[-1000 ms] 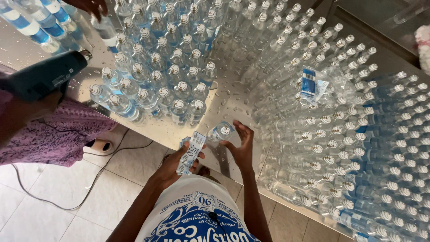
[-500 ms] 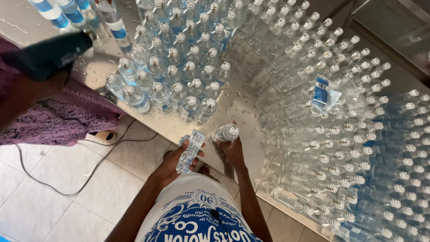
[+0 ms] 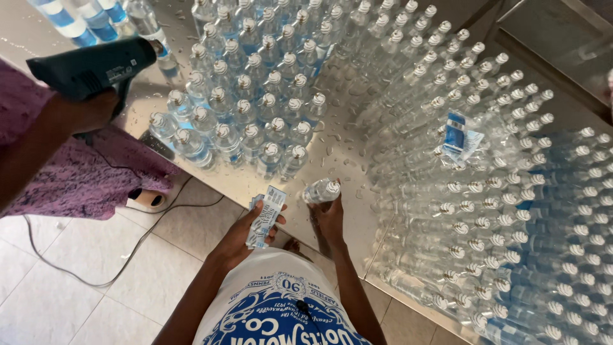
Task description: The person applies labels to clear plastic bottles arranged on a metal table. They pick up a bottle, wrap a label around it, and place it back among the others. Another person uses a heat gun on the bottles nearby.
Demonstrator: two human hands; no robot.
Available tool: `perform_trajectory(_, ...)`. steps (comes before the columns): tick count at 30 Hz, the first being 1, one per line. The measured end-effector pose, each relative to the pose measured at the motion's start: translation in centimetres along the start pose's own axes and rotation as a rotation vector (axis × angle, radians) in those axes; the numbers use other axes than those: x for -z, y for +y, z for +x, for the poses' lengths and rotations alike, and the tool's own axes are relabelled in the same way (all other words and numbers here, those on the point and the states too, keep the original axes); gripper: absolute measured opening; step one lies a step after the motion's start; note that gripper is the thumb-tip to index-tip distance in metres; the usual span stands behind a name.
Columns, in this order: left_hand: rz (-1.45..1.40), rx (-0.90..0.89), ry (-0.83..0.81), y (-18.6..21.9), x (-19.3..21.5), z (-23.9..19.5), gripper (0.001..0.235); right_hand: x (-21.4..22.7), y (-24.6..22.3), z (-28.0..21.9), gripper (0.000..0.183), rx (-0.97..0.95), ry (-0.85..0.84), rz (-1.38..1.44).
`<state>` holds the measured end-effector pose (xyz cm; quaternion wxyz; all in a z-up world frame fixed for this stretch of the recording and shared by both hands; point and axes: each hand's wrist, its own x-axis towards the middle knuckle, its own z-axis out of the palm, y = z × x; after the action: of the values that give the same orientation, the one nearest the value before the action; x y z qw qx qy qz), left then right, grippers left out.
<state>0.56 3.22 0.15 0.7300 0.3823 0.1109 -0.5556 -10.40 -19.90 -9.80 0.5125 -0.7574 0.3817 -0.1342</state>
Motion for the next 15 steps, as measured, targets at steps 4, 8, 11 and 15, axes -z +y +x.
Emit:
perform_trajectory(4, 0.034, -0.002, -0.022, -0.1, 0.9, 0.7, 0.066, -1.8, 4.5, 4.1, 0.105, -0.051, 0.07, 0.006)
perform_trajectory(8, 0.067, 0.009, -0.022, 0.1, 1.0, 0.7, 0.07, -4.2, 3.7, 9.3, 0.096, -0.001, 0.202, -0.049)
perform_trajectory(11, 0.078, 0.014, -0.02, -0.3, 2.0, 0.8, 0.074, -7.0, 4.3, 13.3, 0.095, 0.144, 0.297, -0.081)
perform_trajectory(15, -0.16, 0.06, -0.113, -0.5, 3.4, 1.0, 0.07, -7.4, 3.5, 15.6, 0.095, 0.147, 0.164, 0.091)
